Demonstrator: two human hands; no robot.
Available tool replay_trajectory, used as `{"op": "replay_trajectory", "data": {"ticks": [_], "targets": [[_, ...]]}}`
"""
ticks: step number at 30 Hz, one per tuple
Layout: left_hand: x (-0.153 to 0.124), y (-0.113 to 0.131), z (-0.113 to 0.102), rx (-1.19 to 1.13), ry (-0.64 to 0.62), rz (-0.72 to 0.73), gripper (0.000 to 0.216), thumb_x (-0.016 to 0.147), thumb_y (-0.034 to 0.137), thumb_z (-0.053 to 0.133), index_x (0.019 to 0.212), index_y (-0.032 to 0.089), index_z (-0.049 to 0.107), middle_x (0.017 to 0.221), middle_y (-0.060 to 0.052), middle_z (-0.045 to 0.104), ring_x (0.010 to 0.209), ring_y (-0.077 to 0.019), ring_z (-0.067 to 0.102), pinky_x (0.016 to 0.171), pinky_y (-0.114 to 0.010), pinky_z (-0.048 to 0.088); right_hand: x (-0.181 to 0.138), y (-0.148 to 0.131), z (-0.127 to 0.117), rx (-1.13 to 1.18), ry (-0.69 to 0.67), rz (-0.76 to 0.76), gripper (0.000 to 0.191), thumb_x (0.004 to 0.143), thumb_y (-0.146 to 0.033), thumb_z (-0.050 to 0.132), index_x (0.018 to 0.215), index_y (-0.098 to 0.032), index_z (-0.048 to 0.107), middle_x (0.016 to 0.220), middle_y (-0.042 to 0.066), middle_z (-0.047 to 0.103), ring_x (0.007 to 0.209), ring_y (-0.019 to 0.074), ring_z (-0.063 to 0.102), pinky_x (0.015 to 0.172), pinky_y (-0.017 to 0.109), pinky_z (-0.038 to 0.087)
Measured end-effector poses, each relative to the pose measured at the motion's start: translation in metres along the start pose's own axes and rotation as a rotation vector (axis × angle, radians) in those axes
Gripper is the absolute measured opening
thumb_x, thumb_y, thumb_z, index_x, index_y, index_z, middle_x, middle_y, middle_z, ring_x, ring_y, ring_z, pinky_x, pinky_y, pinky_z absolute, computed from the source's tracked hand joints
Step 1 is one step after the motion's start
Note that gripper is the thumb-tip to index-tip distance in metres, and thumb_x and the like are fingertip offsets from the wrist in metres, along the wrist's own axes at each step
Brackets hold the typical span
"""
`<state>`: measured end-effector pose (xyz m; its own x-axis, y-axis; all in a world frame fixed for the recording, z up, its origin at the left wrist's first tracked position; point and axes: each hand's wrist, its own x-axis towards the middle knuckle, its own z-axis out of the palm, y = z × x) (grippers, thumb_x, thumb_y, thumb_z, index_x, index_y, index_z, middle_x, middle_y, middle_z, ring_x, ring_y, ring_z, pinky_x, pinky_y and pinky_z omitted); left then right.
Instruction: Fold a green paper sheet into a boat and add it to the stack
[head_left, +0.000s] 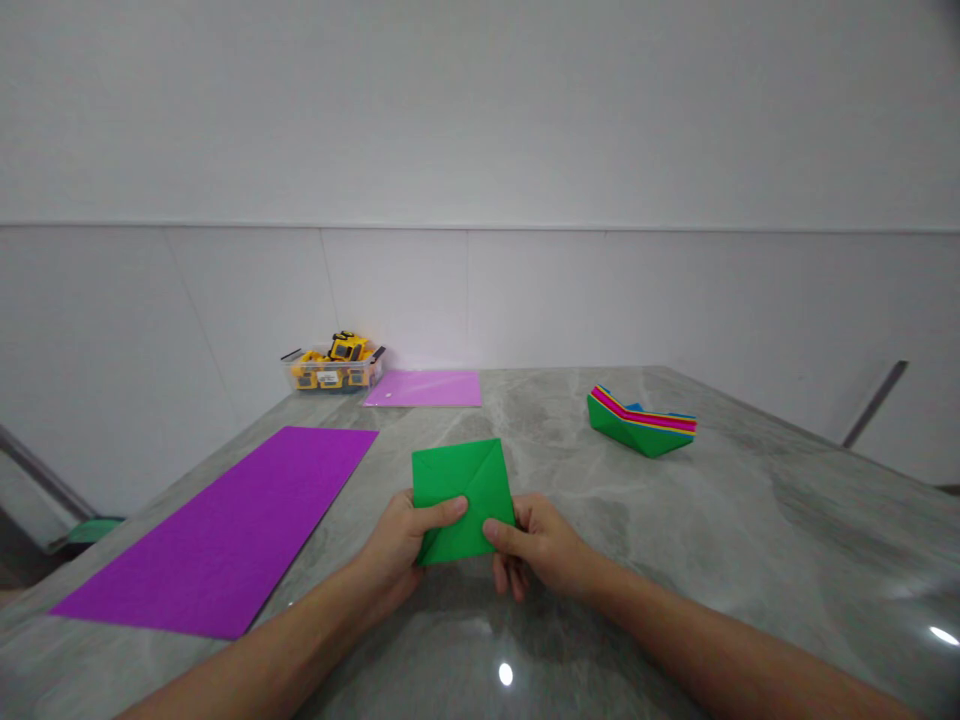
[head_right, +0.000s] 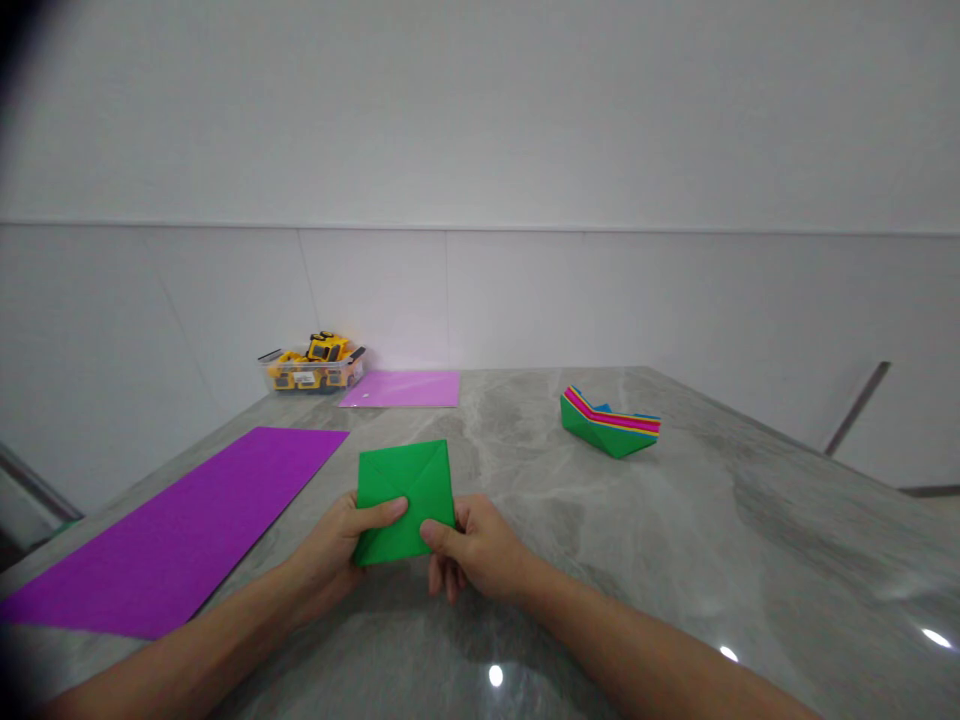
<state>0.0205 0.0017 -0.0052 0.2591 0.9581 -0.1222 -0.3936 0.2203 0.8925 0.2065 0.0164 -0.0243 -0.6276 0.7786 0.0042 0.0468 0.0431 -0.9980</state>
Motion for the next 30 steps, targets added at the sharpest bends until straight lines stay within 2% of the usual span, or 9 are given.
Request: {"op": "replay_trajectory", "data": {"ticks": [6,11,16,18,19,21,24,27,30], "targets": [[0.006,0.003,0.002,-0.049,0.09,0.011,0.04,0.067,0.036,0.085,0.093,0.008,0.073,0.093,-0.015,0.077,0.078,-0.0251,0.072,0.072,-0.034,0.058,0.005,0.002,-0.004,-0.097,0.144,-0.022,0.063,0.076,-0.076,0.053,0.054,-0.017,0.053,0.044,0.002,0.055,0.034,0.0088,0.046,0.036,0.02,0.033],[0.01,0.003,-0.002,0.066,0.053,0.126,0.047,0.073,0.038,0.079,0.109,0.009,0.067,0.106,-0.017,0.073,0.094,-0.0291,0.07,0.079,-0.037,0.056,0.006,-0.001,-0.008,-0.147,0.365,-0.109,0.045,0.081,-0.063,0.055,0.069,-0.019,0.052,0.048,-0.001,0.055,0.039,0.0122,0.049,0.04,0.023,0.036],[0.013,0.004,-0.014,0.519,0.493,0.426,0.087,0.073,0.033,0.077,0.145,0.013,0.033,0.131,-0.022,0.057,0.12,-0.0321,0.056,0.091,-0.045,0.051,0.0,-0.011,-0.023,-0.693,0.702,-0.383,0.025,0.086,-0.033,0.059,0.067,-0.018,0.061,0.053,-0.002,0.05,0.052,0.013,0.046,0.052,0.026,0.034],[0.01,0.007,-0.017,0.777,0.546,0.651,0.089,0.074,0.031,0.076,0.148,0.017,0.028,0.142,-0.021,0.047,0.131,-0.0329,0.046,0.099,-0.05,0.046,-0.003,-0.014,-0.026,-0.967,0.723,-0.583,0.017,0.085,-0.021,0.059,0.07,-0.017,0.066,0.057,0.0,0.053,0.059,0.0151,0.047,0.059,0.028,0.036],[0.008,0.008,-0.018,0.928,0.487,0.765,0.083,0.076,0.03,0.075,0.147,0.02,0.033,0.145,-0.018,0.044,0.135,-0.0326,0.041,0.104,-0.052,0.042,-0.004,-0.015,-0.026,-1.072,0.705,-0.672,0.014,0.084,-0.016,0.059,0.073,-0.016,0.067,0.06,0.001,0.055,0.063,0.0166,0.048,0.063,0.03,0.038],[0.005,0.008,-0.02,1.217,0.207,0.902,0.064,0.077,0.025,0.073,0.137,0.027,0.049,0.145,-0.011,0.047,0.138,-0.0314,0.038,0.111,-0.053,0.033,-0.004,-0.013,-0.021,-1.213,0.632,-0.76,0.012,0.081,-0.01,0.06,0.077,-0.016,0.069,0.067,0.004,0.059,0.071,0.0193,0.05,0.067,0.031,0.041],[0.004,0.003,-0.021,1.419,-0.241,0.778,0.048,0.077,0.023,0.075,0.123,0.027,0.063,0.131,-0.009,0.061,0.126,-0.0293,0.051,0.108,-0.045,0.039,-0.002,-0.006,-0.011,-1.276,0.438,-0.689,0.01,0.078,-0.009,0.065,0.076,-0.017,0.069,0.081,0.007,0.064,0.082,0.0212,0.054,0.071,0.031,0.045],[0.009,-0.001,-0.022,1.444,-0.353,0.622,0.027,0.082,0.021,0.07,0.108,0.022,0.071,0.109,-0.008,0.069,0.101,-0.0241,0.064,0.091,-0.034,0.049,0.003,0.004,-0.005,-1.21,0.212,-0.578,0.008,0.079,-0.011,0.067,0.081,-0.018,0.07,0.09,0.006,0.068,0.085,0.0193,0.059,0.075,0.029,0.048],[0.014,0.0,-0.023,1.466,-0.353,0.618,0.019,0.084,0.021,0.067,0.102,0.022,0.074,0.096,-0.007,0.072,0.088,-0.0216,0.066,0.082,-0.029,0.049,0.006,0.011,-0.006,-1.162,0.165,-0.515,0.009,0.08,-0.011,0.067,0.083,-0.018,0.071,0.086,0.005,0.069,0.083,0.0187,0.062,0.076,0.029,0.048]]}}
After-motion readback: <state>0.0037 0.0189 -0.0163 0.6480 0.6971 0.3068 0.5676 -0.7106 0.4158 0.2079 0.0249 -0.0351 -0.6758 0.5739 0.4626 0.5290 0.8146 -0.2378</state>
